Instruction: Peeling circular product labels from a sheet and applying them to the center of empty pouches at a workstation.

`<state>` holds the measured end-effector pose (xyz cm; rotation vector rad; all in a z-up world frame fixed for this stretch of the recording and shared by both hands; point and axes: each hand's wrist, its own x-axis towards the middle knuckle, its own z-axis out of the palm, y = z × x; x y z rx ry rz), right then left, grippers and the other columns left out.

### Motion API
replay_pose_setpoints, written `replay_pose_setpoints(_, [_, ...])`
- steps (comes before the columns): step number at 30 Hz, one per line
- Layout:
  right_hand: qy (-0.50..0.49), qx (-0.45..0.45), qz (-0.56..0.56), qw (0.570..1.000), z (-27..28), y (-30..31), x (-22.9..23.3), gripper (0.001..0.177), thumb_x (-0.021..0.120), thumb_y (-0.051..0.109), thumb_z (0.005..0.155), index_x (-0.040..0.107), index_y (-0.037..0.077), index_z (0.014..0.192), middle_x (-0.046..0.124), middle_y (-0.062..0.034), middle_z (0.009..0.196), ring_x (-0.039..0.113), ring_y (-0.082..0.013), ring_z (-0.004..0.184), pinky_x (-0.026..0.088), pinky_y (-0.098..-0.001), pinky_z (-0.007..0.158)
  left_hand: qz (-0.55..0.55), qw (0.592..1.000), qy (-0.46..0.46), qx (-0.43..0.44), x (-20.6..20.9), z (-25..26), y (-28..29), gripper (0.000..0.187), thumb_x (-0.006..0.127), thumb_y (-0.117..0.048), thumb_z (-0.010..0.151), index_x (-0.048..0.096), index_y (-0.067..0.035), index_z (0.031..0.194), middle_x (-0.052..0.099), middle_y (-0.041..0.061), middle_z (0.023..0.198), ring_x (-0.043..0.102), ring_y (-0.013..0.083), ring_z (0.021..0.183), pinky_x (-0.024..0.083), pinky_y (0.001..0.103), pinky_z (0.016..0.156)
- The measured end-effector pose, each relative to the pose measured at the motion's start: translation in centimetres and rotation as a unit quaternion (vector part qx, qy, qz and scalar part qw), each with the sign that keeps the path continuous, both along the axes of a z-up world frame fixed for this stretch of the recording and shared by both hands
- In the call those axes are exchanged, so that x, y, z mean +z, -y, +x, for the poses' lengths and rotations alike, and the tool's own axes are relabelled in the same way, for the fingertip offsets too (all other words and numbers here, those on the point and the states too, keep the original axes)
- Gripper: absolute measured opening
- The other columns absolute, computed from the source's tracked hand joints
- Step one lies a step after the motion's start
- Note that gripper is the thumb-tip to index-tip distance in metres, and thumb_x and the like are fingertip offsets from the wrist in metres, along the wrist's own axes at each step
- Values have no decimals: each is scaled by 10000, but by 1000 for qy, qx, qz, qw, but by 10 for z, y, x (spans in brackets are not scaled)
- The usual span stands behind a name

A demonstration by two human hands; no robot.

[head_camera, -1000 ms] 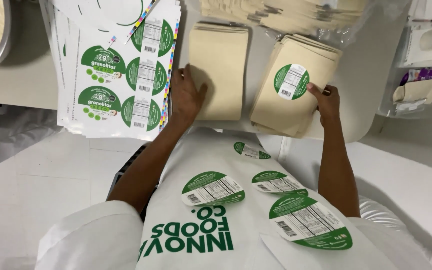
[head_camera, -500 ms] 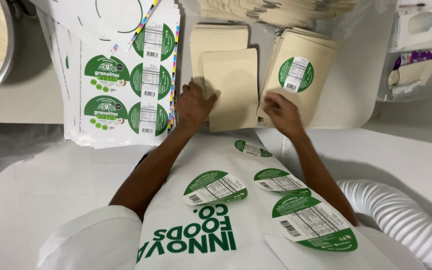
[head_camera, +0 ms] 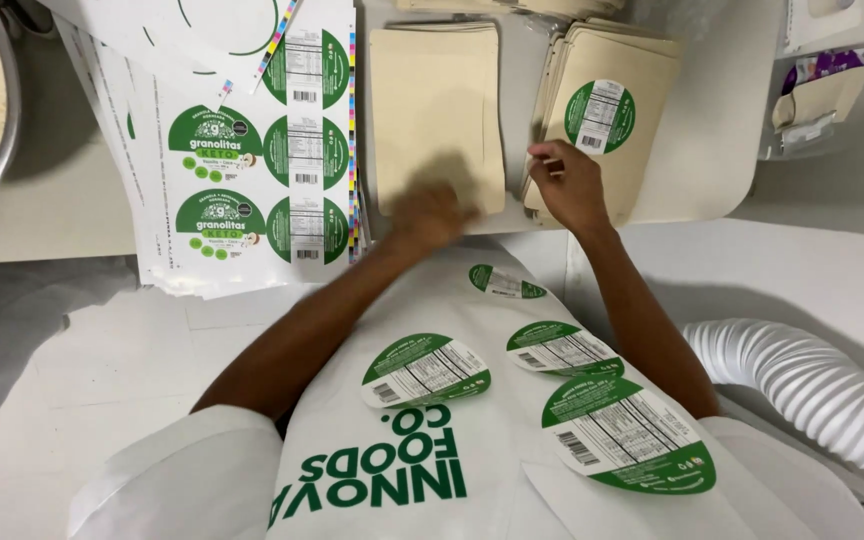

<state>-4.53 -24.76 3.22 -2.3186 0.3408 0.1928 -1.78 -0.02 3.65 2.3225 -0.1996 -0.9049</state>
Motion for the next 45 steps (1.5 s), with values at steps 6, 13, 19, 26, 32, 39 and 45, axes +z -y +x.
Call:
replay_pose_setpoints(6, [-104, -28, 53, 993, -6, -6, 51, 242, 663, 189, 975, 734, 141, 1201, 727, -131, 1043, 711, -221, 875, 595, -404, 809, -86, 979, -128, -131, -61, -40, 41, 341, 719, -464, 821, 767, -139, 913, 755, 148, 898, 748, 405, 946, 584, 518, 713])
replay_pose_setpoints(13, [-114, -90, 317, 937, 36, -26, 10, 589, 652, 533, 1002, 653, -46, 1107, 664, -148, 951, 691, -216, 889, 607, -369, 847, -287, 909, -32, 299, -4, 41, -15, 144, 771, -258, 929, 751, -152, 1024, 733, 114, 880, 731, 181, 663, 613, 264, 511])
replay_pose_setpoints(19, [139, 88, 39, 986, 87, -58, -17, 320, 618, 167, 1053, 637, 84, 745, 598, -47, 657, 578, -164, 666, 473, -278, 569, -137, 951, 169, 221, -19, 83, -24, 193, 665, -285, 1001, 699, -97, 976, 757, 146, 874, 759, 343, 766, 620, 459, 645])
replay_pose_setpoints(26, [249, 134, -166, 945, 119, -73, -51, 345, 604, 183, 1017, 531, 116, 686, 493, -55, 622, 560, -241, 665, 474, -357, 622, -11, 957, 279, 84, -53, 121, -16, 117, 565, -204, 1035, 595, -93, 1012, 690, 124, 879, 751, 387, 794, 634, 547, 687])
replay_pose_setpoints(32, [201, 119, -311, 921, 124, -54, -130, 371, 562, 418, 1019, 483, 200, 729, 502, 3, 681, 607, -240, 693, 477, -400, 610, 150, 962, 226, 13, -129, 144, -15, 297, 515, -379, 1020, 674, -156, 904, 756, 64, 832, 776, 350, 795, 637, 512, 651])
replay_pose_setpoints(39, [105, 283, -166, 939, 97, -99, -64, 698, 170, 528, 1087, 366, 74, 1580, 318, -176, 1654, 274, -374, 1534, 260, -597, 1197, 113, 920, 374, 11, -84, 167, -37, 353, 774, -232, 857, 658, -109, 1166, 586, 122, 1156, 531, 346, 1052, 448, 516, 803])
replay_pose_setpoints(45, [49, 429, -176, 885, 54, -87, -37, 594, 288, 491, 1119, 271, 210, 1641, 242, 20, 1709, 177, -209, 1585, 135, -441, 1268, 94, 919, 382, 22, -77, 168, -46, 409, 783, -291, 859, 700, -135, 1228, 589, 108, 1210, 498, 327, 1080, 415, 510, 835])
